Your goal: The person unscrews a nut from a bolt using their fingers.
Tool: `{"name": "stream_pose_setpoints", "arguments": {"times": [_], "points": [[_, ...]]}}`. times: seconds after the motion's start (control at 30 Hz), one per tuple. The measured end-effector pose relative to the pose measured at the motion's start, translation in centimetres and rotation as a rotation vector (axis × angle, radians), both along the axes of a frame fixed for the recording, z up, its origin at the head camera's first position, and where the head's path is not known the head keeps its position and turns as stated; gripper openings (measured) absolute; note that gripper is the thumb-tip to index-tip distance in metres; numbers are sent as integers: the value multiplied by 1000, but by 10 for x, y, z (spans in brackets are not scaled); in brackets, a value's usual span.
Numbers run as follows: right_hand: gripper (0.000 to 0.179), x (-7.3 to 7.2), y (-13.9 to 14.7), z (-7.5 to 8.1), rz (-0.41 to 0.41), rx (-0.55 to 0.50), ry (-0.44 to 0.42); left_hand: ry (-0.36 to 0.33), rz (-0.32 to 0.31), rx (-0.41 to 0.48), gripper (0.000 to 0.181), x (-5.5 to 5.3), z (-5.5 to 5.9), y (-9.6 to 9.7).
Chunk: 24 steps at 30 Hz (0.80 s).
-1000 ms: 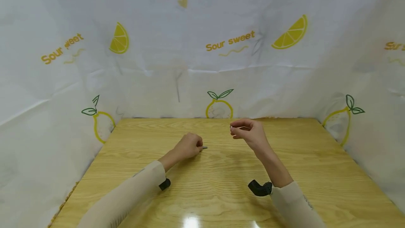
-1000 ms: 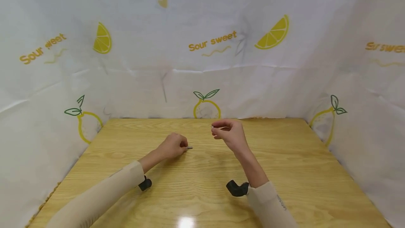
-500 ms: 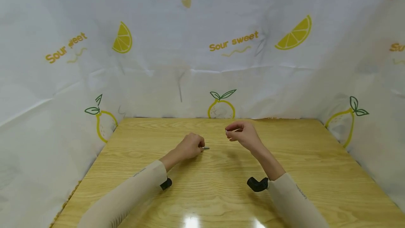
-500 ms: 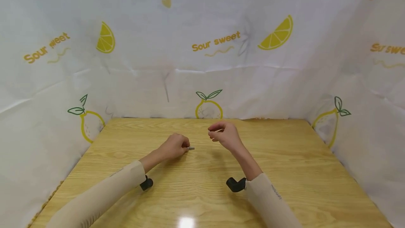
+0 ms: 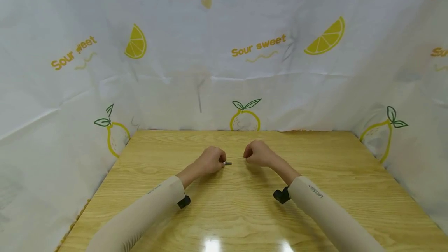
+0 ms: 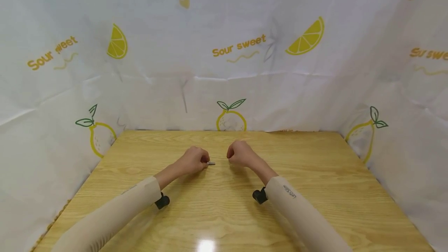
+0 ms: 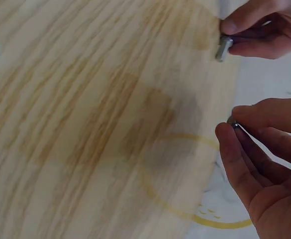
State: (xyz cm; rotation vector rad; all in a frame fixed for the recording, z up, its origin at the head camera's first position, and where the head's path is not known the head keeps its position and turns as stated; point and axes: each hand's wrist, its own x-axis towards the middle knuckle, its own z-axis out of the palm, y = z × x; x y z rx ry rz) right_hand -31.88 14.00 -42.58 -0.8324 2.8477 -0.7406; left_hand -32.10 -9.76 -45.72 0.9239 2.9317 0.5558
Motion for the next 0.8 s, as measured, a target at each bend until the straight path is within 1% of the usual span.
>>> {"name": "stream_pose_setpoints", "arguments": {"times": [0.13, 0.27, 0.43, 0.6, 0.8], "points": [[13, -5, -4, -7, 43, 85, 3, -29, 4, 4, 8, -1, 0, 0], [15, -7, -5, -11, 25, 122, -6, -56, 3, 12, 10, -3, 3, 2], [16, -7, -7, -13, -6, 141, 1, -73, -7, 8, 13, -4, 5, 3], [18, -4, -9, -14, -16, 146, 15, -90, -13, 30, 17, -5, 5, 1], [10, -3, -7, -19, -22, 119, 12, -62, -5, 31, 21, -4, 3, -2]]}}
